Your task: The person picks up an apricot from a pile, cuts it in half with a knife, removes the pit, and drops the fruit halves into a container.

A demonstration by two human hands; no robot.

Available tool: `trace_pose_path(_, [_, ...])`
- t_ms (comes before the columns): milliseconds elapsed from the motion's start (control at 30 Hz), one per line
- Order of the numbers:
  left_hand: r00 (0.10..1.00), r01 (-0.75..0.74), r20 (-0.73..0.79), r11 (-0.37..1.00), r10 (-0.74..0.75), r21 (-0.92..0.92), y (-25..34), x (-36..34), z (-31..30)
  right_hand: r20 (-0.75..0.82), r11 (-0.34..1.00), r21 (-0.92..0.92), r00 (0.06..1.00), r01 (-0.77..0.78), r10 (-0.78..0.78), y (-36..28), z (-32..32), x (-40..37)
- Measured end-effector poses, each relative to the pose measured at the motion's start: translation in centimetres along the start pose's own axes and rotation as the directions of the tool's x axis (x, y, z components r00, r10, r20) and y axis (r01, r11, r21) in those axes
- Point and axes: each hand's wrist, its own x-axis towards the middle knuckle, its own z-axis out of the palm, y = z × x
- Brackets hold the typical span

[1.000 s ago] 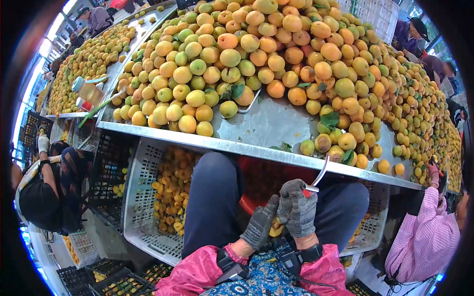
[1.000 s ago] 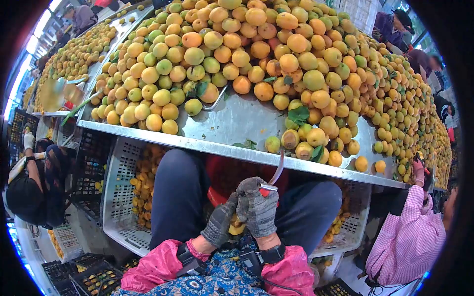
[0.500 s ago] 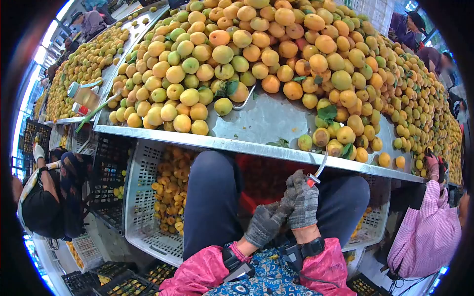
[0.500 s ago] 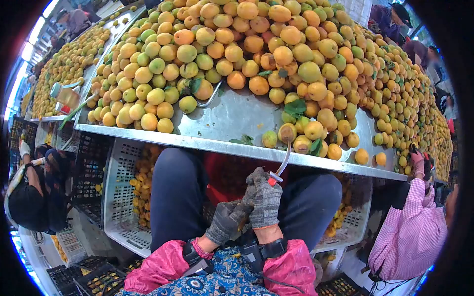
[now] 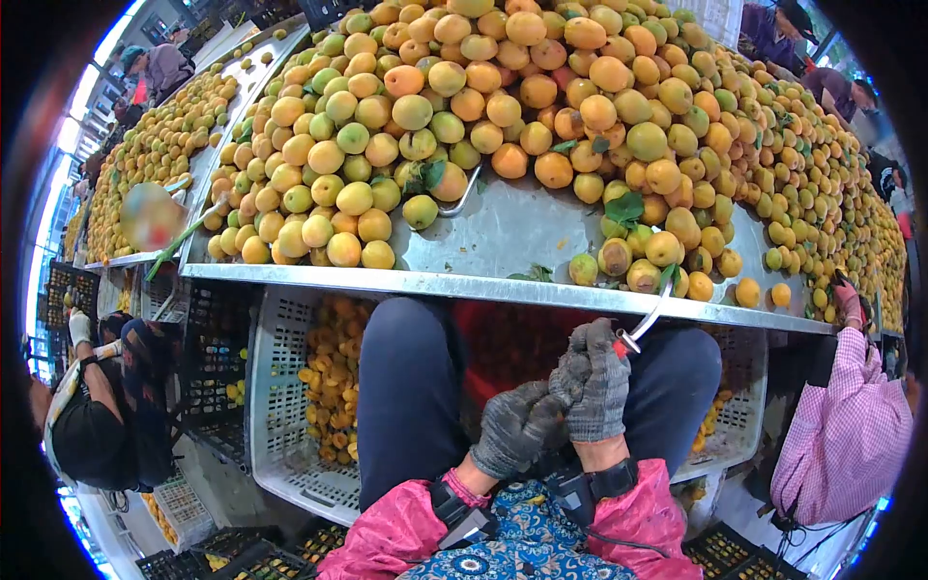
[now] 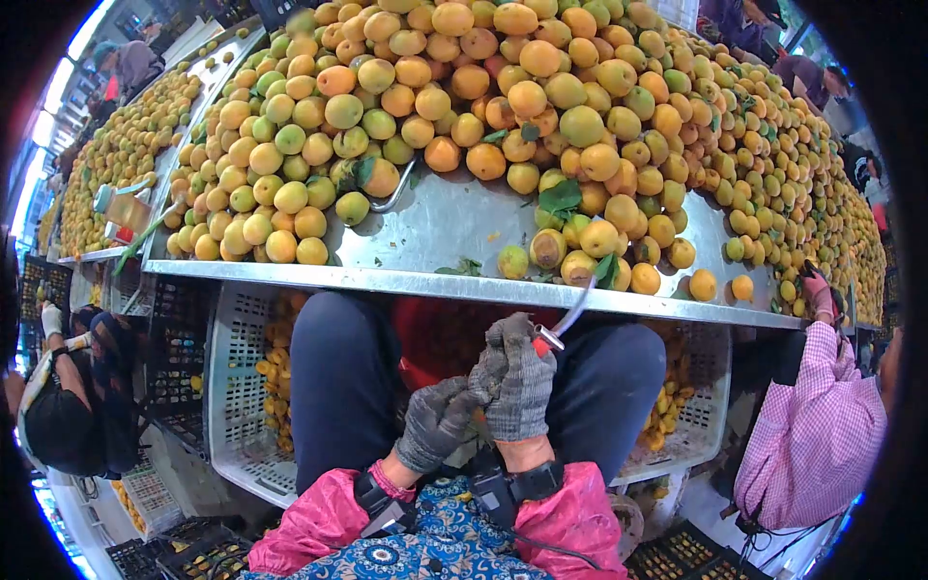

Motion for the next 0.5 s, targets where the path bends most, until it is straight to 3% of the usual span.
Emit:
trace_pose_path(33, [0.998, 0.014, -0.062, 0.996, -0.02, -0.094, -1.0, -0.1, 0.0, 0.031, 0.985, -0.061, 0.987, 0.161, -0.16, -0.4, 0.3, -0.4])
trace_pose_path(67, [0.991, 0.018, -0.125, 0.982, -0.042, -0.186, -2.1, 0.0, -0.1, -0.006, 0.983, -0.014, 0.983, 0.183, -0.183, -1.2, 0.4, -0.9])
trace_pose_path(133, [0.993, 0.024, -0.105, 0.98, -0.045, -0.198, -2.7, 0.1, -1.0, 0.02, 0.954, -0.152, 0.966, 0.259, -0.259, -2.4, 0.6, -1.8])
trace_pose_path(167, [0.985, 0.042, -0.135, 0.91, -0.107, -0.413, -1.7, 0.4, -1.1, 0.078, 0.932, -0.291, 0.976, 0.218, -0.204, -2.0, -1.0, -2.2])
trace_pose_path(200, [0.974, 0.042, -0.15, 0.791, -0.168, -0.61, -1.0, 0.8, -1.2, 0.087, 0.93, -0.291, 0.974, 0.226, -0.21, -0.9, -1.7, -2.5])
trace_pose_path(267, [0.974, 0.028, -0.175, 0.847, -0.142, -0.532, -0.7, 0.7, -1.1, 0.318, 0.609, -0.662, 0.9, 0.437, -0.299, 1.0, -1.2, -3.2])
trace_pose_path(300, [0.972, 0.048, -0.161, 0.814, -0.171, -0.578, -0.4, 0.3, -0.7, 0.248, 0.447, -0.842, 0.953, 0.302, -0.177, 0.5, -0.7, -4.7])
trace_pose_path(367, [0.978, 0.038, -0.135, 0.777, -0.157, -0.629, 0.4, 0.2, -0.7, 0.289, 0.458, -0.817, 0.937, 0.349, -0.197, 2.5, -1.8, -4.3])
trace_pose_path(433, [0.977, 0.052, -0.167, 0.913, -0.129, -0.406, -1.0, -0.6, -0.5, 0.271, 0.582, -0.748, 0.947, 0.32, -0.172, 2.3, -1.0, -4.7])
trace_pose_path(467, [0.99, -0.026, -0.143, 0.962, -0.014, -0.272, -1.5, -1.0, -1.0, 0.311, 0.535, -0.763, 0.931, 0.363, -0.188, 2.2, -1.2, -4.5])
trace_pose_path(500, [0.99, 0.029, -0.105, 0.869, -0.093, -0.494, -0.8, -0.4, -0.8, 0.311, 0.584, -0.73, 0.934, 0.355, -0.179, 2.9, -2.2, -3.7])
